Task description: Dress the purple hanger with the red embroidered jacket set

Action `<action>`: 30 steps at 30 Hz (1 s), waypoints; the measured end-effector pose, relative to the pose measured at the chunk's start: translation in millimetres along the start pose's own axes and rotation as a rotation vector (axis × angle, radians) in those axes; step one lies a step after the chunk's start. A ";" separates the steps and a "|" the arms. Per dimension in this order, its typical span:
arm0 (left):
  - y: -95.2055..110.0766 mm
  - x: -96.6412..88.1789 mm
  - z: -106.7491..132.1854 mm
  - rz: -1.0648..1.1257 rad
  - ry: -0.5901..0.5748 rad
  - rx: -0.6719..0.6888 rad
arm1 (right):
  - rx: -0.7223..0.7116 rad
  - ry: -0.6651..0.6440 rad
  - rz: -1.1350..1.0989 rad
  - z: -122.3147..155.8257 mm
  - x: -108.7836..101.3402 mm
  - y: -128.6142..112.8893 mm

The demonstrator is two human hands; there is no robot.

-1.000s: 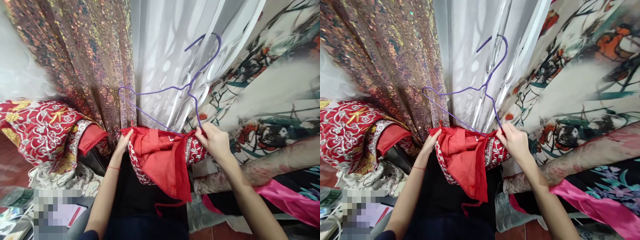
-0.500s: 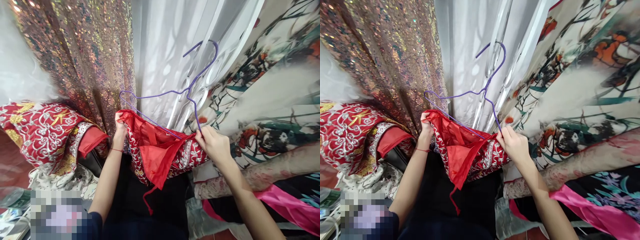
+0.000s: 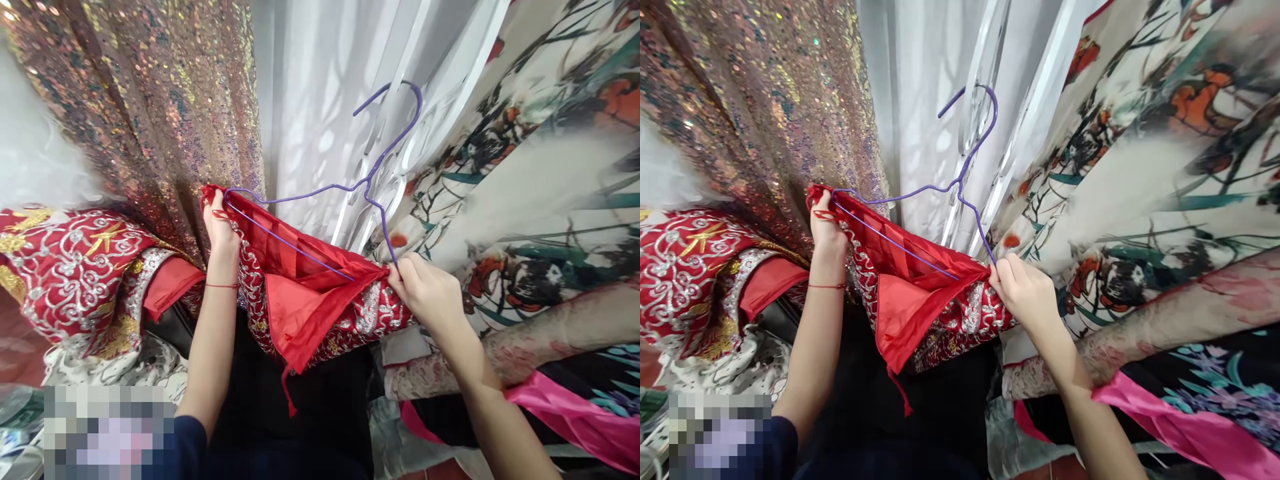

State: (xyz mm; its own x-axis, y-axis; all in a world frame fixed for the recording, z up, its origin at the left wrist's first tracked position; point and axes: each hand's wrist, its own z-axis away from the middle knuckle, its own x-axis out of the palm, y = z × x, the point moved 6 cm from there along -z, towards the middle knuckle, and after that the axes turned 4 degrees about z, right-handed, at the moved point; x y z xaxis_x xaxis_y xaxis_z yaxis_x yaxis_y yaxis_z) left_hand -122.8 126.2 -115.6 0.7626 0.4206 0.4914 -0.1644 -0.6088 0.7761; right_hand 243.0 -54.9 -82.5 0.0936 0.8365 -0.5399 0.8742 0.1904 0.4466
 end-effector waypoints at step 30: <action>60.7 -15.5 89.2 0.049 -0.033 -0.001 | -0.305 0.122 -0.159 36.1 -5.8 -60.5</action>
State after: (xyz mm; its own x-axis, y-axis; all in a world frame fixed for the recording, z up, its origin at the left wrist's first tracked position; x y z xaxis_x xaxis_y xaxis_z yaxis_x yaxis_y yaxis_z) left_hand -88.8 22.7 -111.3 0.7738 0.3680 0.5155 -0.2027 -0.6272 0.7520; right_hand 206.7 -89.8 -132.2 -0.1058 0.8357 -0.5388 0.6891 0.4523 0.5662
